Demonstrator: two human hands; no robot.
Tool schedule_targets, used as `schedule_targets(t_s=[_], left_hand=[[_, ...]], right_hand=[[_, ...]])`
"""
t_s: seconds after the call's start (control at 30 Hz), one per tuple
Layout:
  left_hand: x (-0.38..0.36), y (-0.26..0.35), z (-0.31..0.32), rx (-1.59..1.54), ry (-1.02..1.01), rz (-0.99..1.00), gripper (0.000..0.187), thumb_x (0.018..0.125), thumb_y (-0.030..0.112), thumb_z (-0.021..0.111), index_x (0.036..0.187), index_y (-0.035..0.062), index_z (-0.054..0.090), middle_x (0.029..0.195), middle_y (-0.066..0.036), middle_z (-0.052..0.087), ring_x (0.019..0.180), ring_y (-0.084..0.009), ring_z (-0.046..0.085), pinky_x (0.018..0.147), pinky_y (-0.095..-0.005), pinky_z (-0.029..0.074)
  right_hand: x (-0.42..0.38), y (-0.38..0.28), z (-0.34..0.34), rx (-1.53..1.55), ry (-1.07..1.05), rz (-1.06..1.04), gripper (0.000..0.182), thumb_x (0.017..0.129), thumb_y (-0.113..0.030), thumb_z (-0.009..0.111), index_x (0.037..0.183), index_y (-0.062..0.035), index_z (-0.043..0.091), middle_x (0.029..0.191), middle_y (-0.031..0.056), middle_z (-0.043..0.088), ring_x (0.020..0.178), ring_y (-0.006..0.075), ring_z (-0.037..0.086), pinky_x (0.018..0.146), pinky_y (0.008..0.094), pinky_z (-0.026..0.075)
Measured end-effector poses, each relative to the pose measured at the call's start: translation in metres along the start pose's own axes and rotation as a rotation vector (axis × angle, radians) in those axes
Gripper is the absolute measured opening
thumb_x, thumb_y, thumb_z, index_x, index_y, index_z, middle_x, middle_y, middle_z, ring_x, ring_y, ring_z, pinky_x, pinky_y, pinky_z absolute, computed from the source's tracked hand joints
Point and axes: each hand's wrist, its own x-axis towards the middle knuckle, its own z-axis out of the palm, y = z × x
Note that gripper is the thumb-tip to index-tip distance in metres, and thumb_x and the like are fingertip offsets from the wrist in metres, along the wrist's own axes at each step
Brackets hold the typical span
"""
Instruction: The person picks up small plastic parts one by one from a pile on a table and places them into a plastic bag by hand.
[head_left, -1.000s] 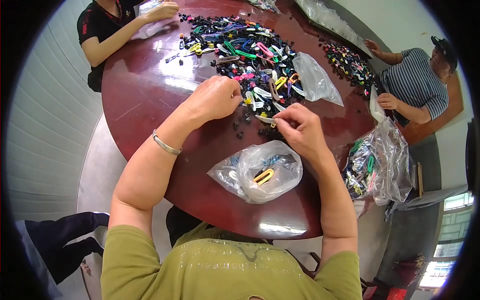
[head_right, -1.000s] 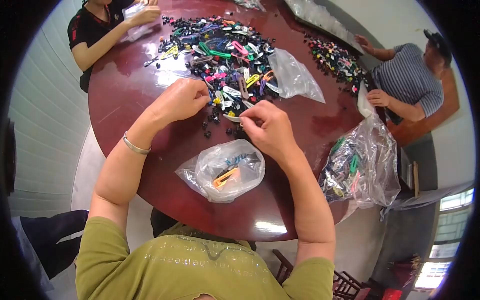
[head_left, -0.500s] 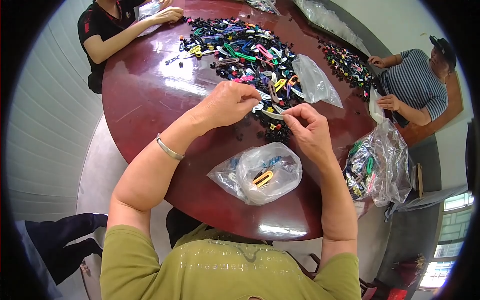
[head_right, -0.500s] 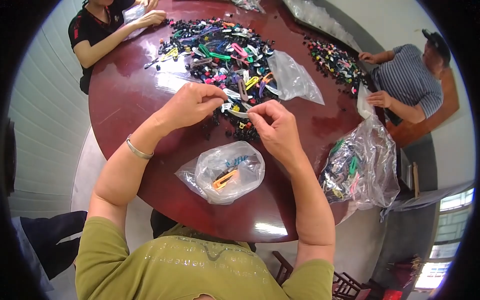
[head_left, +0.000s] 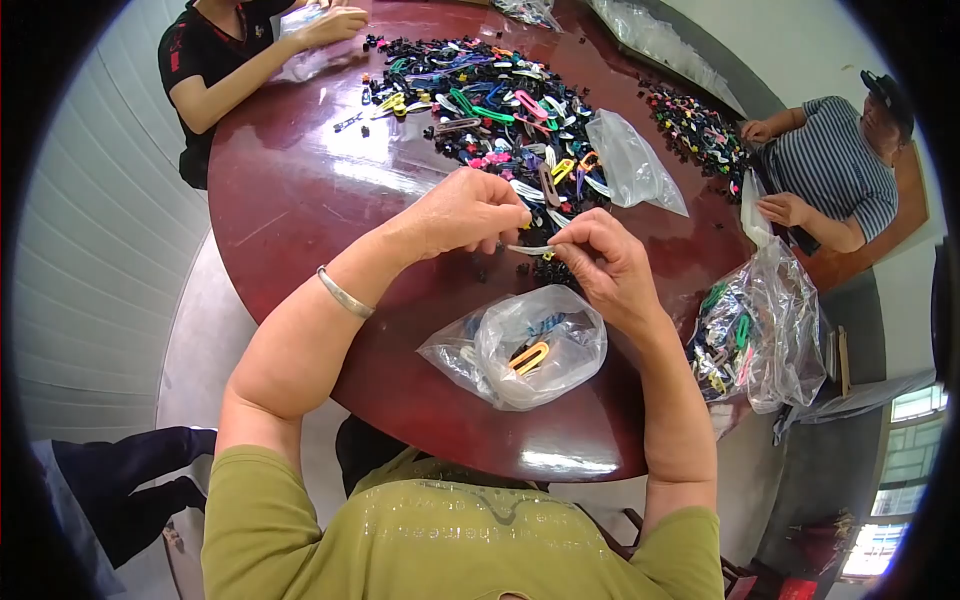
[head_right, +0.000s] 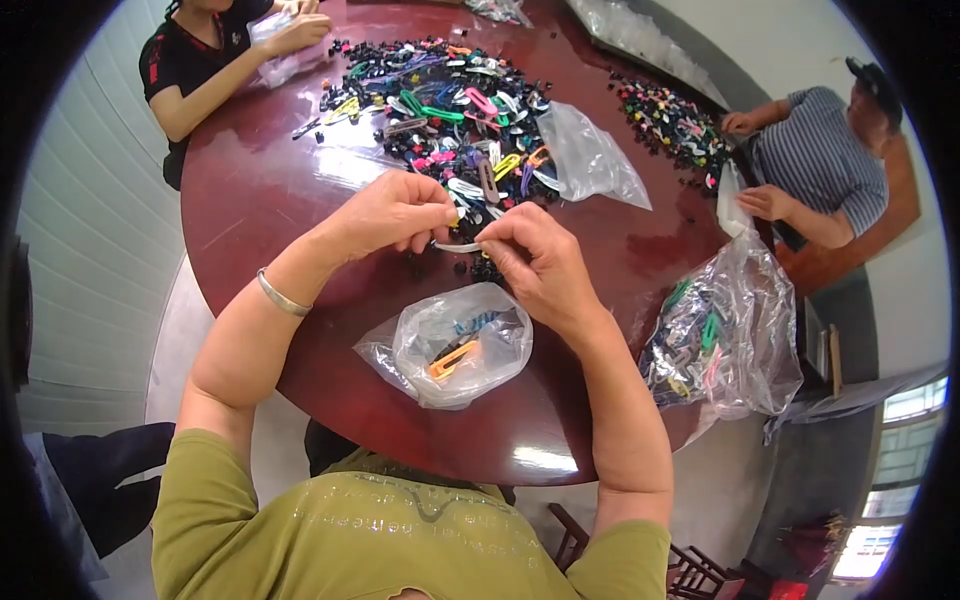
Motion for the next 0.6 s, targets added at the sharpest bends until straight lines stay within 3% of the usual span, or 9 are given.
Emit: schedule_targets(t_s=[0.13,0.27,0.37,0.4,0.5,0.6], left_hand=[[0.003,-0.007,-0.003,0.198,0.082,0.105,0.018,0.082,0.016,0.065,0.087,-0.0012,0.065,0.071,-0.003,0.064,0.056,-0.0076,0.056,0.050,-0.0221,0.043],[0.004,-0.014,-0.009,0.421,0.145,0.294,0.019,0.077,0.012,0.066,0.088,-0.0020,0.066,0.072,-0.006,0.066,0.063,-0.0121,0.060,0.059,-0.0270,0.049],[-0.002,-0.005,-0.009,0.503,0.206,0.273,0.020,0.075,0.012,0.066,0.089,-0.0016,0.066,0.072,-0.008,0.066,0.067,-0.0148,0.062,0.064,-0.0303,0.050],[-0.002,-0.004,-0.009,0.503,0.237,0.276,0.020,0.075,0.012,0.066,0.089,-0.0013,0.067,0.072,-0.008,0.066,0.067,-0.0156,0.062,0.064,-0.0308,0.050],[0.002,-0.008,-0.010,0.542,0.307,0.279,0.019,0.075,0.013,0.067,0.089,-0.0002,0.067,0.071,-0.010,0.066,0.065,-0.0182,0.062,0.064,-0.0321,0.050],[0.006,-0.015,-0.013,0.627,0.335,0.269,0.019,0.075,0.015,0.067,0.088,0.0017,0.068,0.073,-0.012,0.066,0.068,-0.0241,0.064,0.066,-0.0349,0.050]], right_hand=[[0.000,-0.004,-0.005,0.014,0.015,-0.033,0.003,0.081,-0.001,0.066,0.084,-0.0009,0.065,0.079,0.0041,0.058,0.069,0.0119,0.054,0.061,0.0251,0.043],[-0.006,-0.017,-0.041,0.372,-0.073,0.119,0.003,0.079,0.001,0.065,0.082,-0.0002,0.066,0.079,0.0017,0.059,0.072,0.0077,0.053,0.062,0.0219,0.040],[-0.008,-0.027,-0.055,0.416,-0.232,0.137,0.004,0.079,-0.001,0.066,0.083,-0.0005,0.069,0.078,0.0030,0.060,0.071,0.0084,0.054,0.063,0.0218,0.041],[-0.005,-0.029,-0.053,0.280,-0.250,0.079,0.007,0.080,-0.003,0.067,0.085,-0.0002,0.070,0.076,0.0036,0.061,0.071,0.0086,0.055,0.062,0.0220,0.042],[-0.003,0.001,-0.030,0.051,0.077,0.157,0.009,0.080,-0.004,0.067,0.087,0.0007,0.070,0.078,0.0035,0.061,0.071,0.0088,0.055,0.062,0.0231,0.043],[-0.004,0.032,-0.015,-0.282,0.107,0.194,0.015,0.079,-0.015,0.070,0.091,-0.0056,0.071,0.084,0.0059,0.062,0.072,0.0184,0.062,0.064,0.0308,0.048]])
